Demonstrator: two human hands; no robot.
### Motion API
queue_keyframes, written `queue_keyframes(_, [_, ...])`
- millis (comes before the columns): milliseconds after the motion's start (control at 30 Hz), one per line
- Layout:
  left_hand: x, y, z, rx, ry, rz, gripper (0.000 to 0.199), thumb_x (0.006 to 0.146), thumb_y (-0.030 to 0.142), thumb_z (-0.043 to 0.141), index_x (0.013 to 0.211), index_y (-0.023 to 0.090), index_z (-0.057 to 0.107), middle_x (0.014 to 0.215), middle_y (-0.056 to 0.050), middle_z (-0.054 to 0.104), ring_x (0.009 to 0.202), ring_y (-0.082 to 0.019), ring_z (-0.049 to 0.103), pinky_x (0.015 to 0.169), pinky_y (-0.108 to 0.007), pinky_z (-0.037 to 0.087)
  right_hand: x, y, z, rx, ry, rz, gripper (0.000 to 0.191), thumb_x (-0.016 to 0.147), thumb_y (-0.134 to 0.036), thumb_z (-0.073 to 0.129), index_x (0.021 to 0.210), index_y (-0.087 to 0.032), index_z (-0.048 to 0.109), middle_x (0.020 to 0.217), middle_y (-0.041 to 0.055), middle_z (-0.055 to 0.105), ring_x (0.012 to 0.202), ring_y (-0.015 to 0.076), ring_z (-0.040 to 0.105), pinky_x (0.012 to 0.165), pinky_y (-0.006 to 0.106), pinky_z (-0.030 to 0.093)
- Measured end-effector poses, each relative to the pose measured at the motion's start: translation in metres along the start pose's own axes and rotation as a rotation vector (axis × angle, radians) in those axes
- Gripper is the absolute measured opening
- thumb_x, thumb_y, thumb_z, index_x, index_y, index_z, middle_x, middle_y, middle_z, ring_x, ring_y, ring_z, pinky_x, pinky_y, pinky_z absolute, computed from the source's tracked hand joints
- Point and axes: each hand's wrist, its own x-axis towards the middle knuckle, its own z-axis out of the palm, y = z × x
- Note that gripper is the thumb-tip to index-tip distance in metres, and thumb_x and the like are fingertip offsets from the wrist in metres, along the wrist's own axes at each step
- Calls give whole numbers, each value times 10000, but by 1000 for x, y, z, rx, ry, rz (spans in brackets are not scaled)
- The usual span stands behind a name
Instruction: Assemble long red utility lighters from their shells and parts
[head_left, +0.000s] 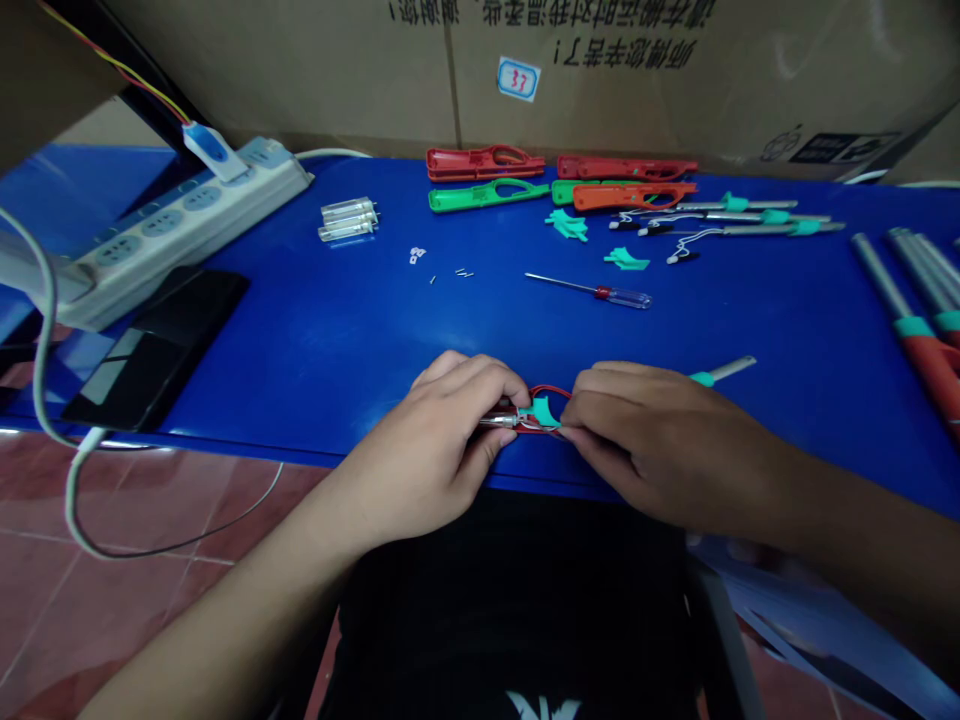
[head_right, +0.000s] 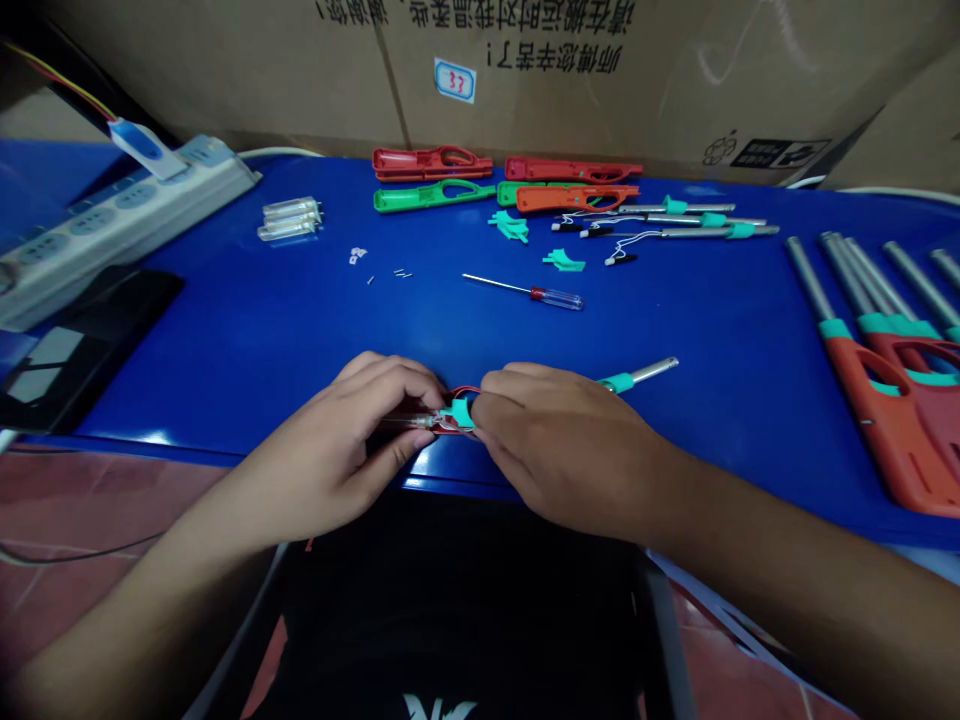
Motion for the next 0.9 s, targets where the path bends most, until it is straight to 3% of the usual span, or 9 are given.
queue_keyframes(133, [-1,0,0,-11,7,-12,169,945,148,553,1098,219,544,1119,-11,619,1019,-182,511,890,-325,441,10,4,-10,234,-75,150,154,924,-202,560,829,-199,681,835,5,630,723,126,550,663,276,393])
queue_keyframes(267, [-3,0,2,-2,57,-6,177,932,158,581,1098,215,560,1104,-14,630,1026,-178,528,885,-318,454,15,0,-16,239,-105,280,162,888,-221,599,855,-244,756,849,-11,661,672,104,564,607,266,387])
queue_keyframes(433, [-10,1,3,71,154,-8,274,909,231,663,1178,218,611,1216,-48,598,1147,-208,509,984,-365,438,13,-5,-15,245,-73,294,203,896,-211,578,850,-246,773,842,-12,671,686,102,578,629,262,398])
queue_keyframes(600, [-17,0,3,125,257,16,187,922,213,663,1101,222,717,1036,-45,668,988,-195,560,874,-355,470,14,-6,-16,226,-67,280,210,907,-218,576,855,-240,778,837,-13,669,691,101,579,636,266,399])
queue_keyframes(900, [-19,-1,-1,101,247,23,210,953,194,614,1127,207,731,1003,-54,712,898,-174,619,797,-332,505,13,-5,-15,213,-74,292,208,912,-244,577,876,-251,782,853,-4,675,679,111,574,604,275,380])
